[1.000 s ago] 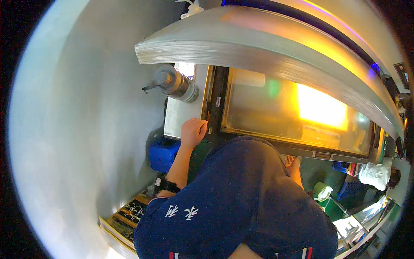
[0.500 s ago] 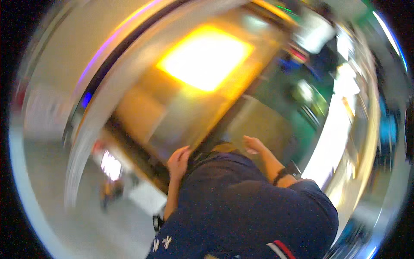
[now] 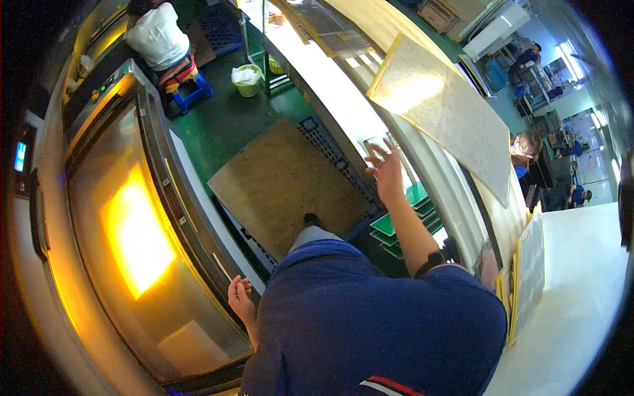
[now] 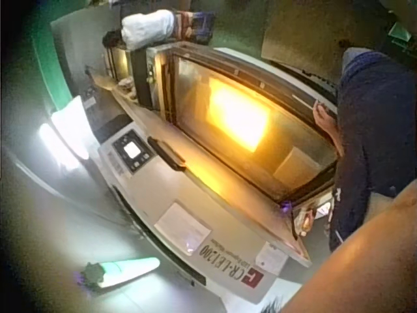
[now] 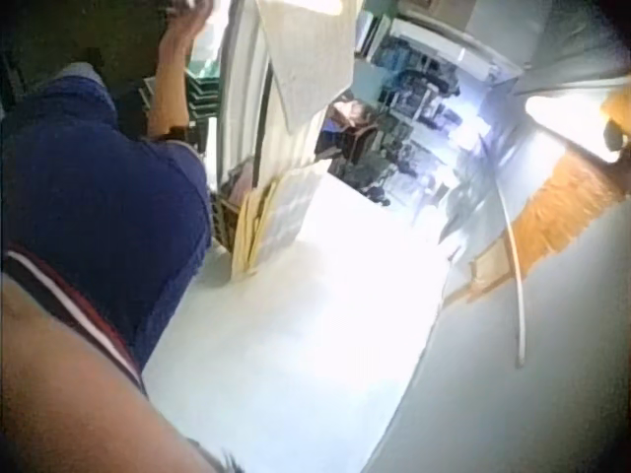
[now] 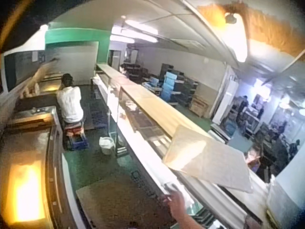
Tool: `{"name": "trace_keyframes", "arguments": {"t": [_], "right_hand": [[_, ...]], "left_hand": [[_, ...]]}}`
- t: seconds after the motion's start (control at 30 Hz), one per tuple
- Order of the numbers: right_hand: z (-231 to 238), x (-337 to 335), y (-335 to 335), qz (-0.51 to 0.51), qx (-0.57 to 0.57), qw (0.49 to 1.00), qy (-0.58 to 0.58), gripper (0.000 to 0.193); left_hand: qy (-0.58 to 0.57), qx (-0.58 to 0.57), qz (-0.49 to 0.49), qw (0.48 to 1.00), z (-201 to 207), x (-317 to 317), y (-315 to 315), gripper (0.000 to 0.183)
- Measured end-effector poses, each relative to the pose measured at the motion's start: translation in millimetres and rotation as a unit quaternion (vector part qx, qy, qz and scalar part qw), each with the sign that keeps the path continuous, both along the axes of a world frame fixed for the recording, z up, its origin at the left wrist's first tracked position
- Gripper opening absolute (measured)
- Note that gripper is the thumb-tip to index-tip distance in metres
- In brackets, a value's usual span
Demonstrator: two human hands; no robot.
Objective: The person is placing circuit board panels into a UV exposure machine, using a squeegee to align or flatten them, and cycling the machine.
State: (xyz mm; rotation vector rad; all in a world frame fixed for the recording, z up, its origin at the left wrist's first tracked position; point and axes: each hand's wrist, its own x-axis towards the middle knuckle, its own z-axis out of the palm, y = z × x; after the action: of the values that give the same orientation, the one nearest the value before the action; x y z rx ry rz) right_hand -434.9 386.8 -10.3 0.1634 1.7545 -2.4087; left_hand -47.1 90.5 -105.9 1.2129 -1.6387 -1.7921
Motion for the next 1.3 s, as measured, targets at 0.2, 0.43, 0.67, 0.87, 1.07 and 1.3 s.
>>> {"name": "trace_keyframes", "arguments": {"t": [0.2, 0.43, 0.67, 0.87, 1.07, 1.3], "right_hand": [[6.9, -113.2, 3.9, -0.106, -0.078, 0.990, 0.043, 0.038], [31.7, -97.8, -109.2, 0.046, -0.081, 0.995, 0.037, 0.039], [-47.1, 21.5, -211.2, 0.422, -0.082, 0.897, -0.102, 0.044], [-33.5, 79.9, -353.0, 0.686, 0.189, 0.698, -0.081, 0.045], [-34.7, 186.0, -491.2, 0.882, 0.222, 0.415, 0.012, 0.049], [-117.4, 255.0, -593.5, 0.933, 0.162, 0.321, 0.005, 0.052]], "left_hand": [[-0.055, -0.001, -0.057, 0.997, -13.4, -50.5, 17.2, 0.030], [-0.059, -0.073, -0.040, 0.995, 27.1, -89.9, 21.2, 0.028], [-0.032, -0.093, 0.208, 0.973, 50.7, -12.2, -3.6, 0.029], [0.249, 0.082, 0.556, 0.789, 26.8, 52.6, 2.9, 0.052], [0.553, 0.178, 0.573, 0.578, -7.3, 91.1, 2.3, 0.067], [0.378, 0.229, 0.558, 0.703, -48.3, 86.1, -2.0, 0.051]]}}
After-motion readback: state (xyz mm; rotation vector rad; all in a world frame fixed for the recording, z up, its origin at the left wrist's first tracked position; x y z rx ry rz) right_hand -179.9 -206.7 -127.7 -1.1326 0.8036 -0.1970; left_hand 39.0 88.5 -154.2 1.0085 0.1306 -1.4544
